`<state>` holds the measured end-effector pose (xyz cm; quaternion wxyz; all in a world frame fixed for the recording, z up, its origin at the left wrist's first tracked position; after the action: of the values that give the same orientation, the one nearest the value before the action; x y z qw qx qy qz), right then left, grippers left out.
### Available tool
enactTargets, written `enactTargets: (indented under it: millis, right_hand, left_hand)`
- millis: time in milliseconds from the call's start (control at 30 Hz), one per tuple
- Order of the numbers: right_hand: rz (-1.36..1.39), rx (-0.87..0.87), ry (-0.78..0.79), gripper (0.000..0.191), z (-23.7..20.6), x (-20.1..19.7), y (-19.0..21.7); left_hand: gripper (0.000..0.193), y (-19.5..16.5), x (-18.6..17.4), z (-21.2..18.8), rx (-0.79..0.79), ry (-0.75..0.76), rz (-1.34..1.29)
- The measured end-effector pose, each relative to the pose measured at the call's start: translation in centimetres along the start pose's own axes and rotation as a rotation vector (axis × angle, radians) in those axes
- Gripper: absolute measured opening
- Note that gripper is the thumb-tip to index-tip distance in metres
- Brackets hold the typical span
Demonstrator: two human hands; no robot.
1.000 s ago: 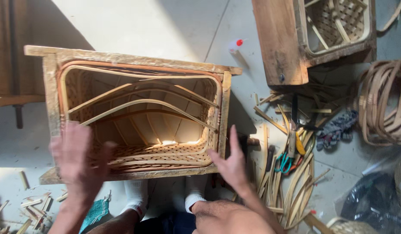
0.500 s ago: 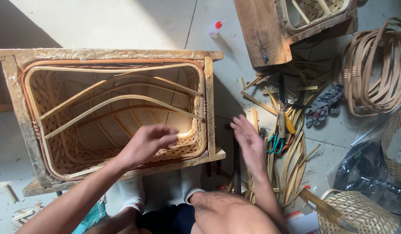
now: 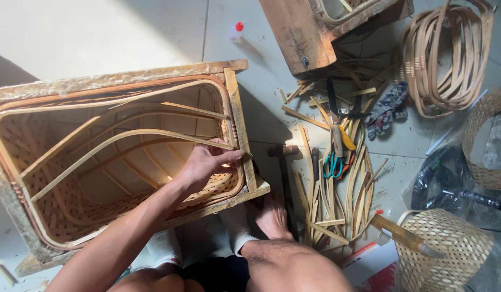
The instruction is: The person sits on the floor assembling a woven bamboo basket held in a wooden frame. They trim bamboo strips with pliers, tap the curved bamboo ribs into place with a hammer, and squeeze glue from a small bottle along the basket rim to secure the strips.
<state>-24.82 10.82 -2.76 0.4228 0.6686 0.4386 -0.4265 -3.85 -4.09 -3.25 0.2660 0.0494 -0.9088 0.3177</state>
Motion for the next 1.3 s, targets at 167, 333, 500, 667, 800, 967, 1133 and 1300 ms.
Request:
enactTargets:
  millis: [167, 333, 500, 667, 800, 967, 1133, 1300]
  right_hand:
    - [-0.028, -0.126, 0.055, 0.04, 0.8, -2.3, 3.4]
    - [-0.012, -0.388, 0.149, 0.034, 0.6, -11.2, 9.1]
    - [0.057, -0.762, 0.39, 0.029, -2.5, -22.9, 15.8]
    - [0.044, -0.938, 0.555, 0.028, -3.5, -29.8, 21.1]
    - [0.118, -0.77, 0.625, 0.032, -3.2, -30.5, 20.0]
    - [0.601, -0.282, 0.783, 0.039, -3.9, -25.9, 19.1]
    - [1.721, 0.721, 0.631, 0.059, -6.9, -11.4, 20.8]
    - [1.75, 0.803, 0.515, 0.054, -8.2, -5.8, 17.6]
  left_hand:
    - [0.019, 0.0, -0.1, 0.1, -0.054, 0.091, -0.166]
    - [0.019, -0.5, 0.1, 0.4, -0.06, 0.149, -0.245]
    - [0.024, -1.2, 0.9, 0.3, -0.045, 0.18, -0.191]
    - [0.029, -1.8, 1.1, 0.6, 0.037, 0.052, -0.035]
    - [0.03, -1.8, 1.1, 0.5, 0.069, 0.037, -0.1]
    - [0.025, -1.6, 1.0, 0.4, -0.003, 0.032, -0.061]
    - [0.024, -2.3, 1.1, 0.1, 0.026, 0.028, -0.059]
    - [0.024, -2.7, 1.0, -0.1, 0.035, 0.002, -0.082]
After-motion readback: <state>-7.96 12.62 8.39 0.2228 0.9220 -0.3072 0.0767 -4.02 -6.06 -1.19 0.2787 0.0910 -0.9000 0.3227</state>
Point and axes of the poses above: each hand's wrist, its own z-axis towards the middle knuckle, its own x-axis out of the palm, y = z × x, the point moved 8 cm from there along z, towards the middle knuckle, and after that the axes turned 2 degrees about -y, right-handed, at the moved point
